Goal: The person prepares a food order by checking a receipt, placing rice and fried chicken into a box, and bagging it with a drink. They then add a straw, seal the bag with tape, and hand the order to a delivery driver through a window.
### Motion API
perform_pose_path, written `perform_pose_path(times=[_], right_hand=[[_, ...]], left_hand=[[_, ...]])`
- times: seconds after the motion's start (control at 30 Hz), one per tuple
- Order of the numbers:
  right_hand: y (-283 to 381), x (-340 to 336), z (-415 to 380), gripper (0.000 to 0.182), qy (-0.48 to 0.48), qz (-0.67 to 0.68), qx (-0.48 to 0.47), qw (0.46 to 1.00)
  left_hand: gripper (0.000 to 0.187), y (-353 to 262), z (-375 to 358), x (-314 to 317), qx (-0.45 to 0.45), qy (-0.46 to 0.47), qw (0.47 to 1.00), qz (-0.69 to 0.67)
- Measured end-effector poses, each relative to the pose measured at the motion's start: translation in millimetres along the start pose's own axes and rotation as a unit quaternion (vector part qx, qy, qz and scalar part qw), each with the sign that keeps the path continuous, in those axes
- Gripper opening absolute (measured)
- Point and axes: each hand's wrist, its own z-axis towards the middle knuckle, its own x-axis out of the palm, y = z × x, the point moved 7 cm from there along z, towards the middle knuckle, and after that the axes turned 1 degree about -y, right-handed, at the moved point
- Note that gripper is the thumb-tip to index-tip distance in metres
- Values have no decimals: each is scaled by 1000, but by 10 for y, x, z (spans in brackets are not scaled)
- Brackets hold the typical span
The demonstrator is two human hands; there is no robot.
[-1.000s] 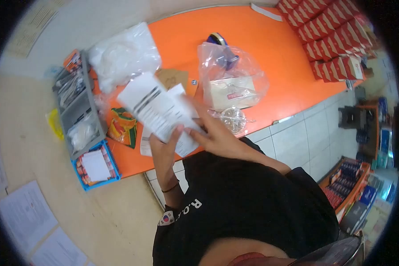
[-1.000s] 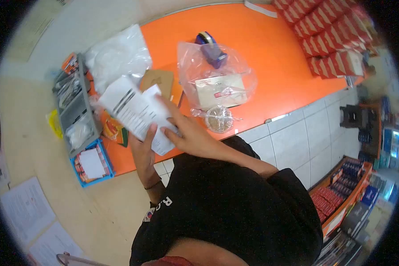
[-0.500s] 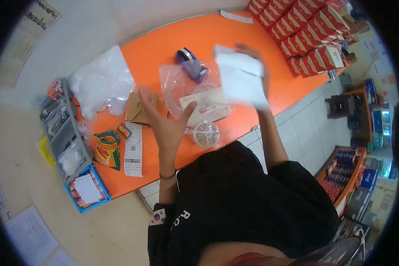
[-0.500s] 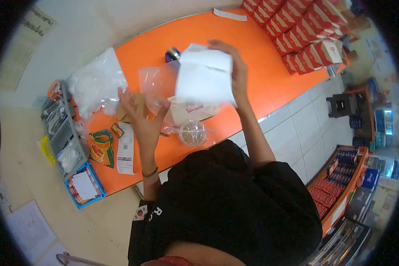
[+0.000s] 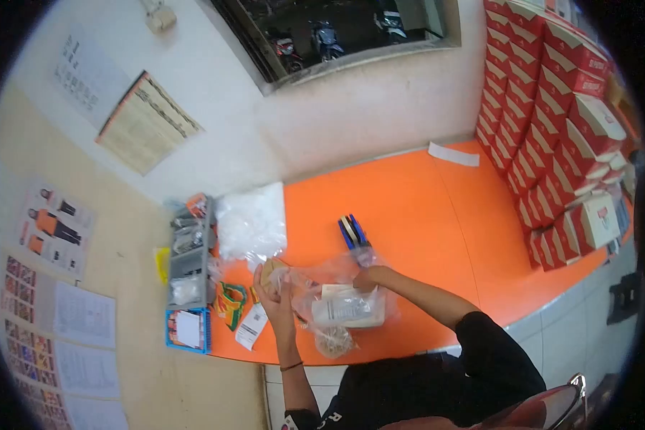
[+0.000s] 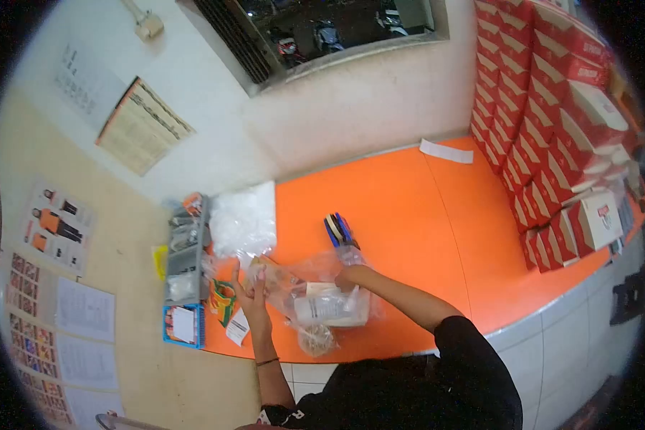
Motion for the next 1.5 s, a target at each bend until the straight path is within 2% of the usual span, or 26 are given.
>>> perform_pose_path(times=[0.1,0.13,0.2,0.27,0.33,0.4,0.47,0.53,0.57,0.63,0.67,0.73,0.77,0.9,0.97,1.0,1.07,1.1,1.17,1.2,1.27,1.3,1.37,1.4,1.43,1.5], right_hand=[[-109,-329,-185,32,-137,49,-50,988],[-159,-385,-252,32,-146,46,-59,986],[-95,-590,-483,37,-192,307,-228,904],[-58,-599,-665,48,-277,208,-269,899],[-156,-423,-676,49,-357,110,-280,884],[-143,-373,-743,47,-338,108,-244,903],[-205,-319,-736,45,-316,108,-205,920],[-227,-263,-673,39,-300,98,-235,919],[-287,-325,-674,39,-300,105,-243,916],[-279,-214,-710,37,-135,163,-260,942],[-312,-275,-807,40,-112,153,-246,950],[-442,-233,-971,42,-142,124,-265,946],[-516,-199,-990,44,-174,88,-274,942],[-698,-83,-931,41,-158,119,-248,948],[-661,-178,-1068,24,-114,46,-306,944],[-624,-342,-1138,24,-110,39,-309,944],[-423,-453,-1328,25,42,61,-391,918],[-391,-400,-1334,25,47,55,-392,917],[-181,-229,-1455,35,81,116,-512,847],[-122,-112,-1489,35,85,114,-511,847],[-149,229,-1434,53,130,-25,-404,905],[-172,260,-1437,53,133,-26,-401,906],[-373,240,-1297,57,77,-52,-317,944],[-432,148,-1155,59,-66,101,-311,943],[-569,65,-1012,62,-209,246,-291,901],[-557,-138,-812,59,-258,394,-313,825]], left_hand=[[60,-66,-74,132,-11,-1,1000,15],[60,-70,-72,181,-25,7,999,21],[58,-69,-88,236,-20,16,999,44],[56,-18,-60,375,-20,32,997,66],[46,6,-93,545,13,31,994,102],[36,157,-137,738,16,83,936,343],[32,500,-219,993,-2,137,854,502],[34,1071,-308,1184,-21,284,774,566],[34,1356,-282,1170,-26,281,768,574],[39,1803,-346,1071,-26,291,726,622],[39,1837,-342,1157,-30,288,721,630],[47,1770,-281,1290,-54,224,721,653],[47,1805,-251,1295,-54,218,720,657],[56,1965,-283,1192,-107,215,764,598],[62,1989,-294,1134,-108,228,793,555],[62,1962,-301,1118,-110,221,797,552],[65,2018,-344,1076,-197,233,760,573],[65,2015,-376,1082,-199,228,764,569],[65,1941,-399,1155,-121,220,788,562],[65,1926,-423,1167,-123,217,791,559],[63,1712,-405,1271,2,182,865,468],[63,1746,-423,1230,0,182,867,464],[62,1943,-465,1127,-63,194,836,510],[61,1767,-462,1244,-132,202,818,522],[61,1768,-450,1267,-132,205,823,514],[58,1770,-501,1324,-7,220,853,474]])
